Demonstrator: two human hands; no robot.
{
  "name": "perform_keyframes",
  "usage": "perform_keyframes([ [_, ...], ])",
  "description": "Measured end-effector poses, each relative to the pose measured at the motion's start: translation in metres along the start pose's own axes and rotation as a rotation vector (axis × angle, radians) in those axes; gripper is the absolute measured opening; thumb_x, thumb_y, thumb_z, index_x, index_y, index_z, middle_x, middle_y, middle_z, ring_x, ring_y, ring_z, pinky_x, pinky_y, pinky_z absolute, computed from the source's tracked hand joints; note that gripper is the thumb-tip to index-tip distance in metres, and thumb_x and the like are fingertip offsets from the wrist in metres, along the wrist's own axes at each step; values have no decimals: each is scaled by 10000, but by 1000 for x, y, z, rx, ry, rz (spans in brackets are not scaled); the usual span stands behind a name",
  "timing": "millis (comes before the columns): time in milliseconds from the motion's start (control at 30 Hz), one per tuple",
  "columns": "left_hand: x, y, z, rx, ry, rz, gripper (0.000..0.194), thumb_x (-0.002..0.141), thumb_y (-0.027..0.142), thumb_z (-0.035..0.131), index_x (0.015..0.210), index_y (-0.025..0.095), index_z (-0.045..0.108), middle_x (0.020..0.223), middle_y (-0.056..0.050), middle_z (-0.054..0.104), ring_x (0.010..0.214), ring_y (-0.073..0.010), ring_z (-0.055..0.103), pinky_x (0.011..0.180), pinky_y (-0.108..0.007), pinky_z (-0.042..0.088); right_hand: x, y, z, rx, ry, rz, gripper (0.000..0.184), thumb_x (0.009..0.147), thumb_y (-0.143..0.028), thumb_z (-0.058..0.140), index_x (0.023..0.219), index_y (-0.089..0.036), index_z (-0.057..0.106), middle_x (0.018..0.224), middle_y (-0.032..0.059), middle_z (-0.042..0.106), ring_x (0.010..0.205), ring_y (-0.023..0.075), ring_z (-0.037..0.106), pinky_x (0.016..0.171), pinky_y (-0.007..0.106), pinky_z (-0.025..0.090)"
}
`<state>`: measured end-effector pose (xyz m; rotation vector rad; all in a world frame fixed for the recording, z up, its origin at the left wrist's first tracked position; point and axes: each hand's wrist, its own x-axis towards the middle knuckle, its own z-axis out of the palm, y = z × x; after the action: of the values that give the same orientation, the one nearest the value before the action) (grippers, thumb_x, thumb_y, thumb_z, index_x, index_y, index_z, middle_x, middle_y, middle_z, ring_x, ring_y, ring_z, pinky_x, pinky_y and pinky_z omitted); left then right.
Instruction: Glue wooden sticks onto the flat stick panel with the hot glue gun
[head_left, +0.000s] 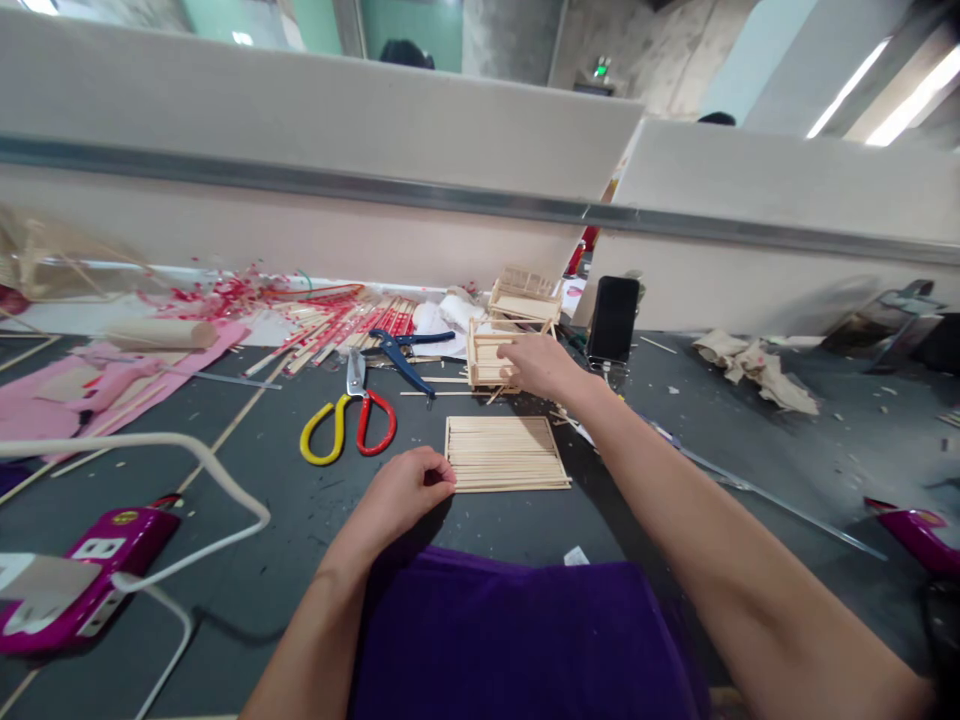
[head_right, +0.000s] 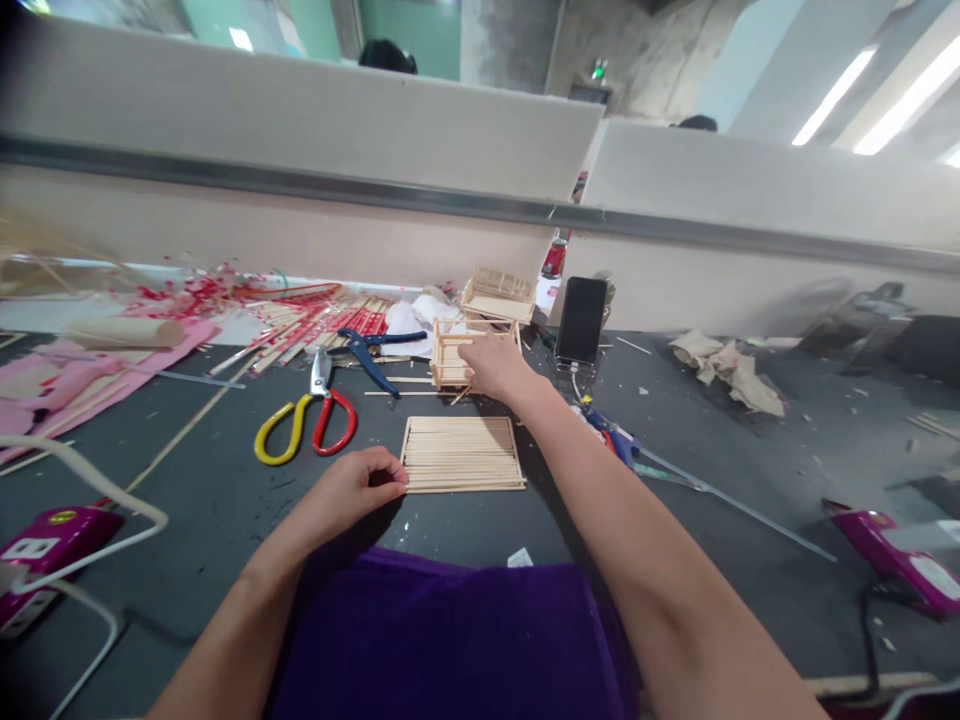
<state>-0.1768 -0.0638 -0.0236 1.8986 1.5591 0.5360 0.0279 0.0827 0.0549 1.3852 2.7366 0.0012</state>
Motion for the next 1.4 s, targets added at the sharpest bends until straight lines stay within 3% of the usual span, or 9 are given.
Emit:
perform_keyframes([
  [67, 0, 0, 0, -5, 3, 4, 124, 734, 210, 543, 744, 195, 665, 789, -22, 635, 680, -156, 566, 617, -253, 400, -26, -6, -4, 50, 253, -11, 267, 842, -184, 535, 1105, -178, 585, 1139, 135, 624, 1090, 277, 517, 854, 332, 358],
  [133, 0, -1, 1, -11, 4, 7, 122, 738, 220, 546, 740, 197, 666, 782, -21, 632, 674, -155, 563, 611, -252, 399, -59, -11, -1, 198, 340, 9, 168, 890, -220, 479, 992, -207, 612, 982, 76, 667, 934, 215, 575, 771, 291, 383],
  [267, 0, -4, 2, -26, -4, 0, 139, 752, 269, 554, 760, 197, 673, 787, -24, 638, 681, -160, 567, 611, -256, 401, -121, -15, 31, 424, 297, 110, 136, 869, -225, 499, 821, -230, 626, 845, 22, 676, 804, 183, 600, 714, 275, 404],
  [400, 1, -4, 1, -18, -9, 0, 143, 747, 291, 566, 761, 197, 673, 796, -25, 646, 711, -173, 579, 621, -262, 405, -152, -13, 73, 500, 238, 254, 138, 839, -211, 513, 860, -245, 645, 879, 31, 681, 830, 206, 614, 718, 298, 433],
  [600, 1, -2, -2, -17, -13, 2, 142, 740, 294, 573, 758, 191, 669, 785, -24, 649, 724, -180, 585, 631, -267, 414, -158, -9, 96, 523, 260, 269, 186, 843, -181, 482, 863, -239, 658, 889, 55, 661, 859, 214, 611, 767, 324, 455],
  [1400, 2, -4, -3, -63, -24, 8, 165, 740, 304, 574, 793, 179, 668, 777, -27, 676, 705, -178, 605, 642, -273, 433, -160, -11, 100, 646, 329, 277, 167, 827, -184, 490, 815, -240, 646, 832, 40, 658, 798, 204, 621, 737, 305, 460],
])
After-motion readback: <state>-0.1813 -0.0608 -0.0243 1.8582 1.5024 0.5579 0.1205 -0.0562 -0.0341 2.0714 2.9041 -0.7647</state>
